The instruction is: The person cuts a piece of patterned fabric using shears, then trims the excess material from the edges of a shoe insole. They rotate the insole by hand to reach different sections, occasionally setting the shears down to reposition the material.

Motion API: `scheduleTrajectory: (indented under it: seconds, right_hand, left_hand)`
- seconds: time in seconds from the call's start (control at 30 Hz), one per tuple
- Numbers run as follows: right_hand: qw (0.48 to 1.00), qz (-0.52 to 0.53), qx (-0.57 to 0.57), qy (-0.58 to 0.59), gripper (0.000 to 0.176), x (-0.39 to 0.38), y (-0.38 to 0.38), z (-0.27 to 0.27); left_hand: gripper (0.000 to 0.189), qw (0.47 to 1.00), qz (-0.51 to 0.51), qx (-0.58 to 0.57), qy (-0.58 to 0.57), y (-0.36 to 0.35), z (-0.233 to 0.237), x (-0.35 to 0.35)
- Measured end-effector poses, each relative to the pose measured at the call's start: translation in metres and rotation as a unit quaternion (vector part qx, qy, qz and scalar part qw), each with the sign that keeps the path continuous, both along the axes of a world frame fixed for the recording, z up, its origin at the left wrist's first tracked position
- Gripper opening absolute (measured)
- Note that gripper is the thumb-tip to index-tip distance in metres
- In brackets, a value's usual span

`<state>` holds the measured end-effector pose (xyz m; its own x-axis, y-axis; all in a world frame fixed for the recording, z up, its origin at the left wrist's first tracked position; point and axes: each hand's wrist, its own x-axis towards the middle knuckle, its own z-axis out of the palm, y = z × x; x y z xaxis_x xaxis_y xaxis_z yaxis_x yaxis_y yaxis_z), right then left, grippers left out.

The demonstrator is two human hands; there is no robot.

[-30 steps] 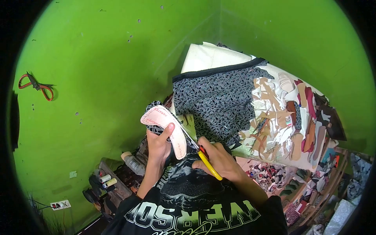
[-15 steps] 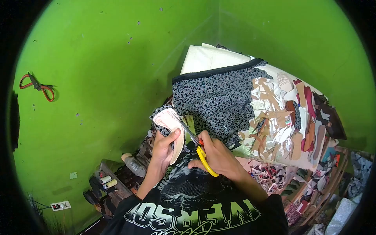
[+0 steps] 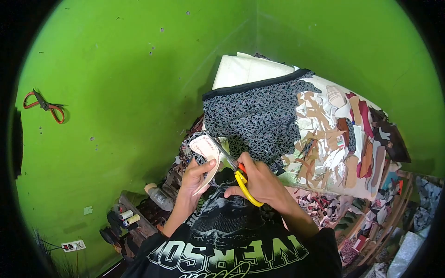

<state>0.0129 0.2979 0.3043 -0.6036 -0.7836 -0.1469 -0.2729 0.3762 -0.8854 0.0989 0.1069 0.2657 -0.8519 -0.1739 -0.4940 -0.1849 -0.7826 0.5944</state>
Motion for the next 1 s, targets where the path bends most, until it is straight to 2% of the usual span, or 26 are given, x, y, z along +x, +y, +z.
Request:
scheduleTrajectory:
  seconds: [0.07,0.17,0.27,0.47,0.5,0.6,1.0]
  right_hand:
    - [1.000,-0.001,-0.015,0.007,0.076,0.000,0.000,0.000]
    - [0.999,-0.012,-0.045,0.004,0.073,0.000,-0.001,-0.006]
    - [0.998,-0.018,-0.037,-0.047,0.071,-0.002,0.003,-0.012]
    - [0.990,-0.057,-0.055,-0.121,0.067,-0.010,0.017,-0.010]
    - [0.993,-0.043,-0.050,-0.100,0.075,-0.011,0.021,-0.012]
    - [0.999,0.027,-0.025,-0.004,0.080,-0.013,0.023,-0.003]
    - [0.996,0.060,-0.013,0.060,0.085,-0.012,0.018,0.018]
  left_hand:
    - [0.061,1.000,-0.004,0.021,0.002,0.000,-0.001,0.002]
    - [0.049,0.999,-0.032,-0.032,0.006,0.005,0.001,0.000]
    - [0.061,0.999,-0.044,0.011,0.005,0.001,-0.001,0.002]
    - [0.056,0.990,-0.129,-0.045,0.039,-0.020,0.007,0.002]
    - [0.056,0.988,-0.136,-0.058,0.042,-0.022,0.013,0.000]
    - [0.055,0.981,-0.171,-0.073,0.059,-0.026,0.017,-0.003]
    - [0.054,0.971,-0.215,-0.089,0.050,-0.028,0.025,-0.006]
